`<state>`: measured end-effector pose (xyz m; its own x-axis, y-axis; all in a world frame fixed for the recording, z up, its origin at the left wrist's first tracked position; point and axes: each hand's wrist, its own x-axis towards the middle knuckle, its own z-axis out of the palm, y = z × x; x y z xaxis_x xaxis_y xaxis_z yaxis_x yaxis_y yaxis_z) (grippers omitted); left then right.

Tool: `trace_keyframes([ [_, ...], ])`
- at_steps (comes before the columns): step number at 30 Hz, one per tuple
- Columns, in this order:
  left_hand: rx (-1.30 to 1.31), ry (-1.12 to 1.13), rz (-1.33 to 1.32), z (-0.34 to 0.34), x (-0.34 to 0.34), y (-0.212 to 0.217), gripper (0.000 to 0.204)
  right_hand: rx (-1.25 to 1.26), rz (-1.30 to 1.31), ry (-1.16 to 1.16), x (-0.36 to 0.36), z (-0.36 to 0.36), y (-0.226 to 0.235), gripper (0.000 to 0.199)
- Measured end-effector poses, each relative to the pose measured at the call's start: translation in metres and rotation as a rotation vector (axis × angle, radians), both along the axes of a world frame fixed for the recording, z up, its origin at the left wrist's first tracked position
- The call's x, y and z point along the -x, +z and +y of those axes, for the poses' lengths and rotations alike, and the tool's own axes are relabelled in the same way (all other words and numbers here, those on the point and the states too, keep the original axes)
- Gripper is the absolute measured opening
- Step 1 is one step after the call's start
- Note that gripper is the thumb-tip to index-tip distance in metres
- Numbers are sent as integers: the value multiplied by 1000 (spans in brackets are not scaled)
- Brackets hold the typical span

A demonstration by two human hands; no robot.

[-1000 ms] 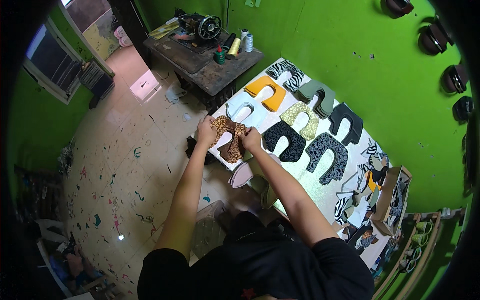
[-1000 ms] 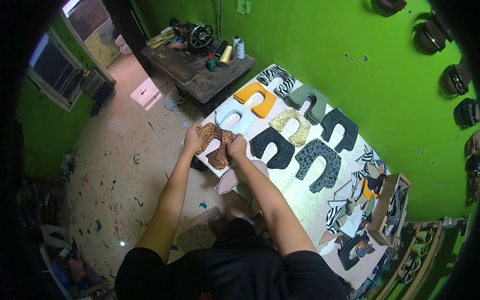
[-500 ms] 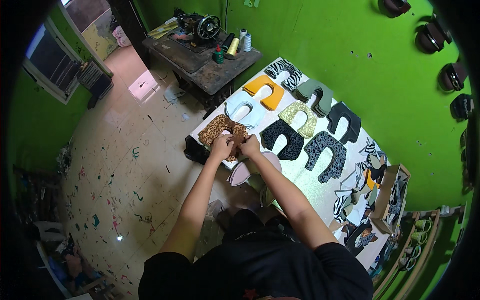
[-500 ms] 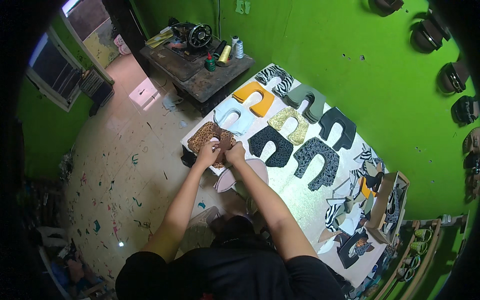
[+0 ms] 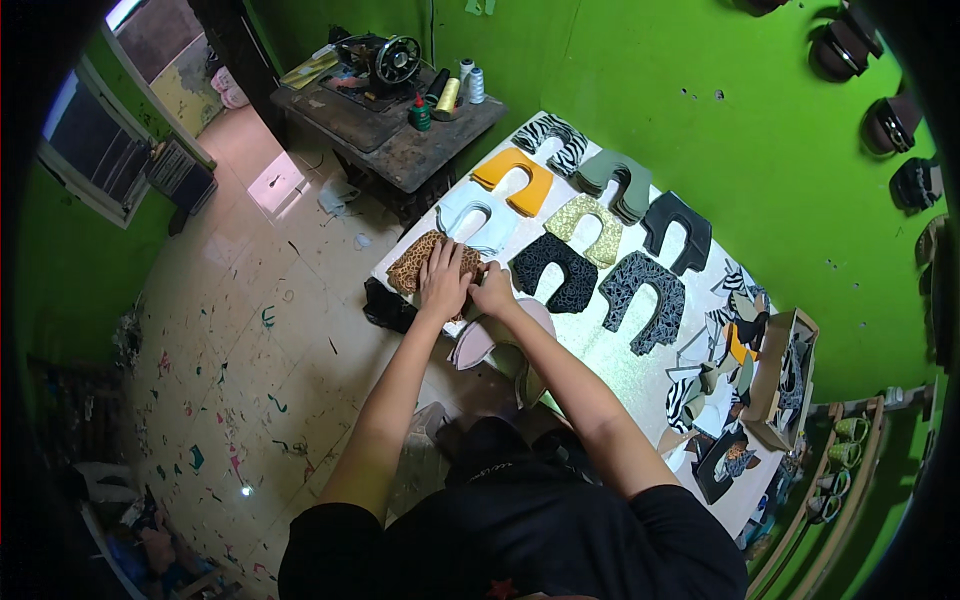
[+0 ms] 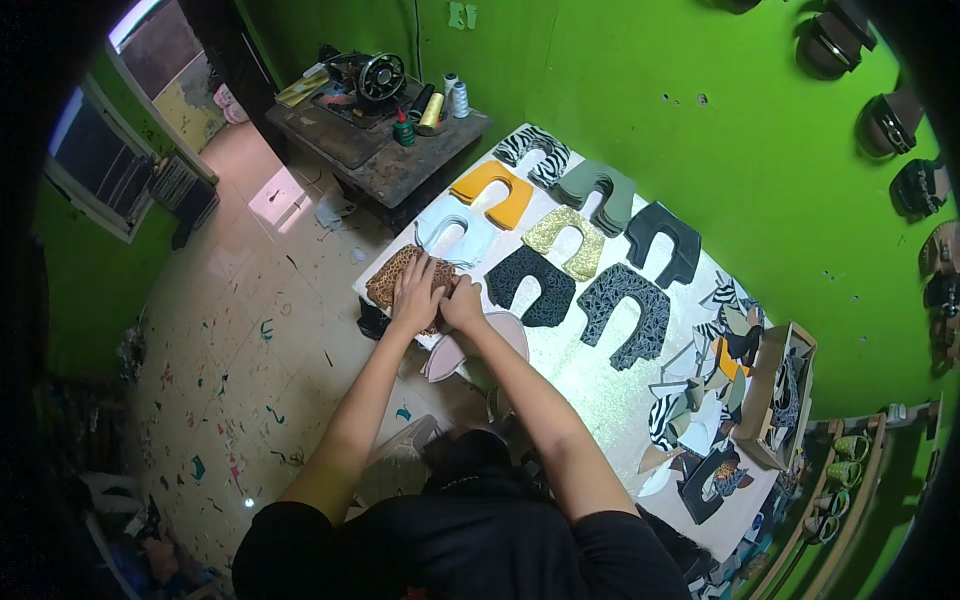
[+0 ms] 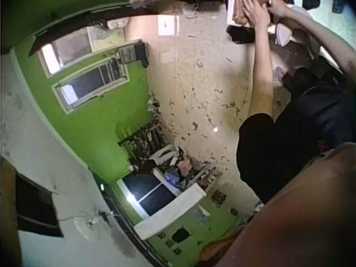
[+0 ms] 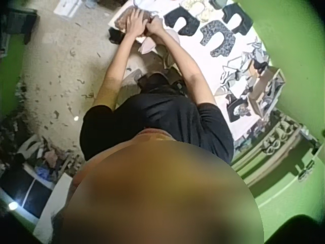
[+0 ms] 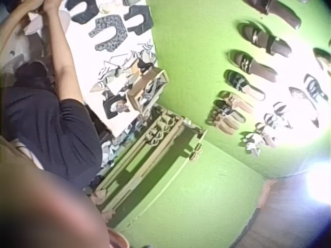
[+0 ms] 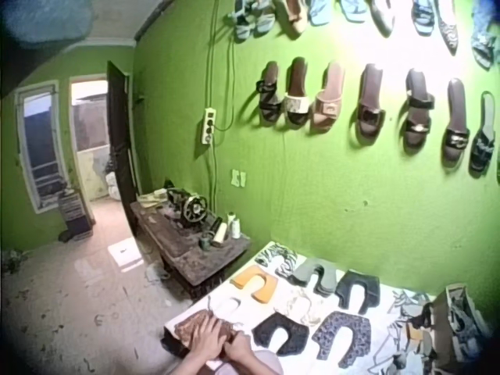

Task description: Sorting and arranging patterned fabric components for shoe manufacturing on a work table.

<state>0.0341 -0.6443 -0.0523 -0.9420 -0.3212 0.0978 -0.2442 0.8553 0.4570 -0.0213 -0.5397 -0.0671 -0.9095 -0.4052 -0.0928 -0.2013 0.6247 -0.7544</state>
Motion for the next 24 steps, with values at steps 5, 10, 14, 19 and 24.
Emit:
trace_keyframes([
  [5,147,-106,-284,-1,5,-23,67,193,-85,39,-1,18,13,41],
  [10,125,-110,-243,-1,4,-25,69,369,-79,30,-3,54,20,31],
  [14,45,-85,-212,-1,3,-13,65,545,-252,-89,-11,96,39,29],
  [19,-45,-41,58,19,10,13,39,675,-283,-266,-21,161,39,25],
  [24,-240,-237,276,102,20,45,27,643,-302,-488,-42,229,33,24],
])
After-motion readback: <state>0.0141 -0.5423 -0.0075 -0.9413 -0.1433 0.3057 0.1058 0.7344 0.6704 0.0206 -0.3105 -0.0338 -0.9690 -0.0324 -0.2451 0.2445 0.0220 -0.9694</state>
